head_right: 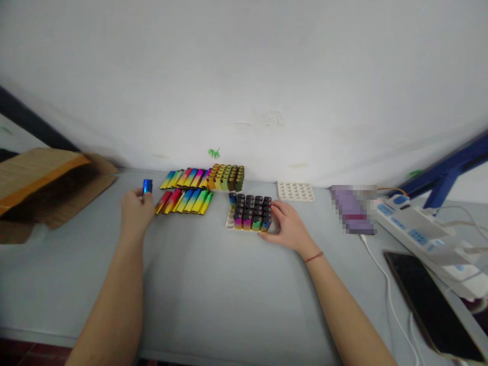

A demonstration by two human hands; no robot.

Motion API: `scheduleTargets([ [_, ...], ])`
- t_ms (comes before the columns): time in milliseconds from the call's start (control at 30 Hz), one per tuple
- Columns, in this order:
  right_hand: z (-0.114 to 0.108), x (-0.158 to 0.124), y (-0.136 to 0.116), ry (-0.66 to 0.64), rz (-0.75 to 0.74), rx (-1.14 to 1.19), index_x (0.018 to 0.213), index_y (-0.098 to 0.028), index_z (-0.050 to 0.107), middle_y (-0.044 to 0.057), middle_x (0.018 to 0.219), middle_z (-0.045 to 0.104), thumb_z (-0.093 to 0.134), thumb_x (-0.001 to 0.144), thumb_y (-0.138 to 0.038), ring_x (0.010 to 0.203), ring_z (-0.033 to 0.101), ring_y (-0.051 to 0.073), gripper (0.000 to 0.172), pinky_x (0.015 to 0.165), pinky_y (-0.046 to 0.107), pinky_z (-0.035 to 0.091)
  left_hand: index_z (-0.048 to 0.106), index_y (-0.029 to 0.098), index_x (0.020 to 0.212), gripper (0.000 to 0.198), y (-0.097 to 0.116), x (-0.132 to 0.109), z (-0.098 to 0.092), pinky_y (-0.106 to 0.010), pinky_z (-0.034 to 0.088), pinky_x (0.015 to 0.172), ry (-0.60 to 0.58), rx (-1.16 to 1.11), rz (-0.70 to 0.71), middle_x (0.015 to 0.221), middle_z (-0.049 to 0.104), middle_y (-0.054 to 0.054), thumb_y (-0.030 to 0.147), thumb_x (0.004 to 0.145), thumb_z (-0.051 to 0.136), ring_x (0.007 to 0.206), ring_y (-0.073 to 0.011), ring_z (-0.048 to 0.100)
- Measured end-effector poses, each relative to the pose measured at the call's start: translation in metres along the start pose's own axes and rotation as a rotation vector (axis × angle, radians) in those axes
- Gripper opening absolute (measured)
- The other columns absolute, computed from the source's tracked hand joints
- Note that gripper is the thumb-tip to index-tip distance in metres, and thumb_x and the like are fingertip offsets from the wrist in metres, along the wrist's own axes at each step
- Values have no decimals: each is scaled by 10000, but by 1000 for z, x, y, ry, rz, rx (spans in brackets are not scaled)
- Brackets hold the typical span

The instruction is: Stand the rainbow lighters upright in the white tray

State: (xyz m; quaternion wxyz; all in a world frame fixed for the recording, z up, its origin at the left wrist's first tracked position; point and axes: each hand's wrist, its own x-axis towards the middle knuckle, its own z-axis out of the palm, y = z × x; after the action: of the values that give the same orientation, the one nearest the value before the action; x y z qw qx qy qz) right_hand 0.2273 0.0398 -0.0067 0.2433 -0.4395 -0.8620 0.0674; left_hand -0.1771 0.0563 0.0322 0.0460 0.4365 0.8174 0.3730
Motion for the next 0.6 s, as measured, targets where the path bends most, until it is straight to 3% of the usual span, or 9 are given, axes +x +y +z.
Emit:
scheduleTargets([
  [100, 0, 0, 0, 0, 1, 1, 1280, -120, 556, 214, 1337, 561, 675, 756, -635, 1244, 525, 381, 744, 1072, 553, 428, 516, 148, 1118, 298, 17, -6, 1, -393, 513, 825, -88, -363, -129, 994, 702, -129, 244, 838, 485, 890, -260, 671],
  [200, 0, 0, 0, -1, 2, 7, 1288, -128, 552, 212, 1337, 562, 673, 759, -629, 1245, 523, 381, 739, 1072, 566, 424, 492, 201, 956, 148, 39, -17, 7, -284, 474, 615, -219, -688, -282, 661, 619, 12, 233, 811, 496, 624, -175, 617],
  [267, 0, 0, 1, -4, 3, 13, 1291, -127, 552, 215, 1336, 561, 675, 758, -627, 1246, 521, 383, 741, 1071, 568, 423, 457, 219, 864, 97, 52, -27, 13, -245, 423, 549, -293, -836, -267, 566, 531, 59, 252, 807, 529, 534, -135, 550],
  [467, 0, 0, 0, -1, 9, 33, 1324, -160, 535, 195, 1345, 560, 685, 757, -615, 1252, 518, 379, 742, 1072, 570, 417, 479, 224, 862, 244, 74, -59, 24, -201, 337, 446, -426, -944, -71, 544, 486, 84, 400, 830, 645, 432, -77, 445],
  [600, -1, 0, 0, -5, 12, 31, 1319, -146, 537, 201, 1346, 558, 683, 759, -617, 1258, 513, 379, 746, 1080, 566, 414, 560, 205, 927, 270, 80, -71, 28, -205, 385, 444, -494, -1059, -86, 686, 559, 40, 456, 852, 626, 482, -77, 491],
])
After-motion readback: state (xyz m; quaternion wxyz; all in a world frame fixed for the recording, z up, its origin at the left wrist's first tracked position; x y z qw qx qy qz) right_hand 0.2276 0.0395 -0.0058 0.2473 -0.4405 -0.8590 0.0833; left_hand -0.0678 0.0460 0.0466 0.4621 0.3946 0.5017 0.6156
